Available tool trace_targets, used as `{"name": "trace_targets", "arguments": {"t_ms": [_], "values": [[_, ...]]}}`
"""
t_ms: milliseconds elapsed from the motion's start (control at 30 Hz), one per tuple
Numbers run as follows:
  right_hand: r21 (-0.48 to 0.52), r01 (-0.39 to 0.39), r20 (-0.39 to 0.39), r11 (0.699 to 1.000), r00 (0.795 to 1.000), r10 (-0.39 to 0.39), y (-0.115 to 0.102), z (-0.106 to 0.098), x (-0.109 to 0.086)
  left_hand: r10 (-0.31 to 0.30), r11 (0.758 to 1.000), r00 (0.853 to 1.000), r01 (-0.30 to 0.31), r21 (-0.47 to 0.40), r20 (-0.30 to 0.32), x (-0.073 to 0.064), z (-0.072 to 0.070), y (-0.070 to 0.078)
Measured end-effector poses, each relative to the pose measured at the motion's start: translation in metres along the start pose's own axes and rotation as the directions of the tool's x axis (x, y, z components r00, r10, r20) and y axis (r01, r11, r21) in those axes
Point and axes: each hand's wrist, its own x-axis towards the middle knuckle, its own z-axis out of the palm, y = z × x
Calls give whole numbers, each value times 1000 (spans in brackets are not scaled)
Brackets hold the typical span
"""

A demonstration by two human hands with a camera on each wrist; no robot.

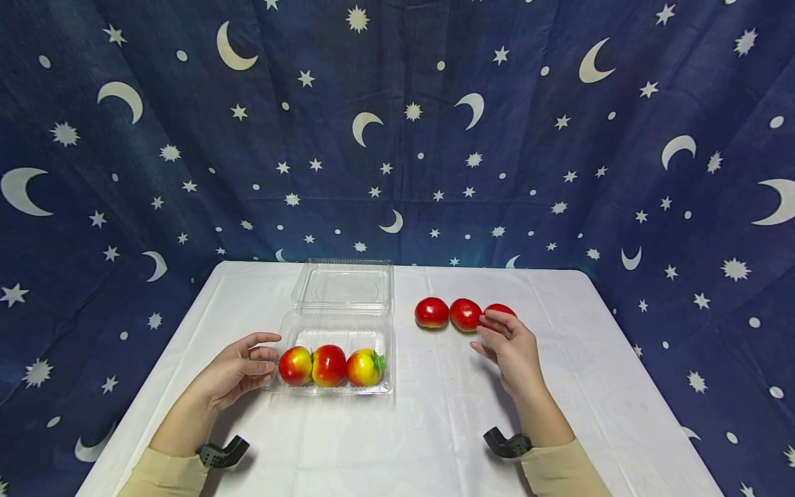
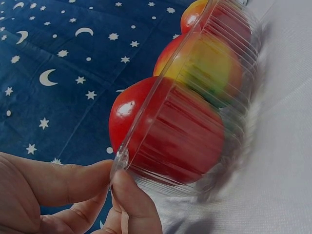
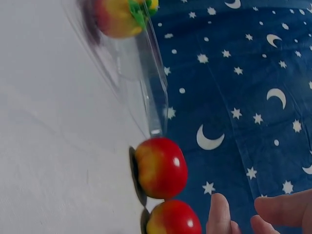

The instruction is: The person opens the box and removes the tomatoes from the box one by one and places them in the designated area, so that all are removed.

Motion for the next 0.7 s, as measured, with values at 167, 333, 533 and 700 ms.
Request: {"name": "trace_targets", "arguments": {"t_ms": [167, 333, 533, 700], "values": [[5, 11, 50, 1000, 999, -12, 5, 9, -1, 0, 1000, 1000, 0, 0, -1, 0, 0, 0], [-29, 1, 78, 1000, 997, 1, 9, 20, -3, 0, 1000, 1000, 0, 0, 1, 0, 0, 0], [-88, -35, 92, 996, 995, 43, 12, 32, -5, 4, 1000, 1000, -4, -5, 9, 0, -1, 0], [-60, -44, 133, 997, 990, 51, 17, 40, -7, 10, 1000, 1000, -10, -16, 10, 0, -1, -1]]}}
